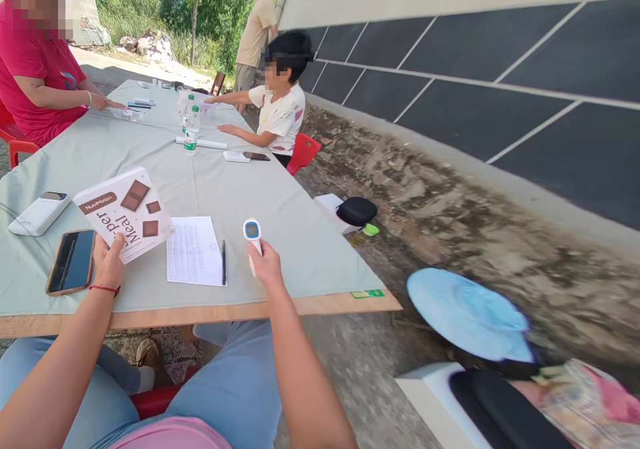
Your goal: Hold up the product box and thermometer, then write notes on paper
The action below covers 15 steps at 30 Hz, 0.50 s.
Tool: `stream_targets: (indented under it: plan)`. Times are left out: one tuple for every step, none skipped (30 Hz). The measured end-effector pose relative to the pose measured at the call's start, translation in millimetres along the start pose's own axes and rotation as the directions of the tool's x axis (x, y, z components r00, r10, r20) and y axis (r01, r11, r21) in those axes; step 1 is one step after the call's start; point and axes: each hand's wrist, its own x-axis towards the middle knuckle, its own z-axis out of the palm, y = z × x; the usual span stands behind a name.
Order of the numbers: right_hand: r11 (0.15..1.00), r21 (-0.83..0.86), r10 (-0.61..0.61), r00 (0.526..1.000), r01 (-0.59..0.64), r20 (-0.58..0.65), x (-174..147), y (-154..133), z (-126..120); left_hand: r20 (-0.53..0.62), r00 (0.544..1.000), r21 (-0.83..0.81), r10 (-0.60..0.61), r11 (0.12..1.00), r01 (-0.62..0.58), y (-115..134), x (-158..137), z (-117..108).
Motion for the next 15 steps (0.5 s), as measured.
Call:
stream_targets:
  plan:
    - [0.976, 0.217, -0.044, 0.997, 0.03, 0.057, -11, -13, 9, 0.051, 0.998, -0.036, -0.029, 0.999, 0.031, 1, -3, 2]
    - [0.927, 0.375, -0.065, 0.988, 0.008, 0.142, -23, -27, 19, 0.116, 0.992, -0.043, -0.057, 0.997, 0.063, 2, -6, 3]
    - [0.877, 0.479, -0.08, 0.971, -0.039, 0.226, -36, -41, 29, 0.175, 0.981, -0.025, -0.079, 0.996, 0.085, 3, -8, 4]
    - [0.836, 0.543, -0.101, 0.951, -0.078, 0.292, -48, -53, 40, 0.227, 0.97, 0.016, -0.092, 0.996, 0.09, 3, -11, 6]
    - [0.811, 0.575, -0.12, 0.933, -0.104, 0.339, -59, -63, 50, 0.27, 0.958, 0.071, -0.096, 0.994, 0.079, 4, -12, 6]
    - [0.805, 0.582, -0.131, 0.921, -0.118, 0.368, -68, -71, 60, 0.303, 0.948, 0.128, -0.093, 0.99, 0.056, 5, -14, 7]
    - [0.808, 0.576, -0.131, 0.916, -0.123, 0.379, -76, -76, 69, 0.327, 0.941, 0.177, -0.084, 0.984, 0.026, 6, -15, 7]
    - [0.815, 0.567, -0.125, 0.919, -0.121, 0.375, -81, -78, 78, 0.341, 0.937, 0.214, -0.071, 0.977, -0.004, 6, -16, 7]
    - [0.822, 0.558, -0.117, 0.924, -0.115, 0.364, -83, -79, 86, 0.352, 0.934, 0.238, -0.057, 0.971, -0.03, 7, -16, 7]
    - [0.826, 0.553, -0.111, 0.93, -0.109, 0.35, -84, -78, 93, 0.362, 0.931, 0.249, -0.047, 0.967, -0.048, 9, -17, 8]
    - [0.828, 0.551, -0.108, 0.934, -0.105, 0.339, -83, -77, 99, 0.37, 0.928, 0.25, -0.041, 0.967, -0.057, 10, -17, 8]
    - [0.829, 0.55, -0.106, 0.936, -0.103, 0.335, -80, -75, 104, 0.376, 0.926, 0.246, -0.043, 0.968, -0.055, 12, -17, 9]
    - [0.833, 0.544, -0.106, 0.936, -0.1, 0.335, -77, -73, 108, 0.38, 0.923, 0.24, -0.052, 0.97, -0.044, 13, -16, 10]
    - [0.844, 0.529, -0.108, 0.938, -0.088, 0.329, -74, -72, 111, 0.383, 0.921, 0.232, -0.067, 0.972, -0.026, 15, -16, 10]
    - [0.858, 0.508, -0.113, 0.941, -0.07, 0.319, -72, -70, 114, 0.384, 0.92, 0.225, -0.081, 0.974, -0.009, 16, -17, 11]
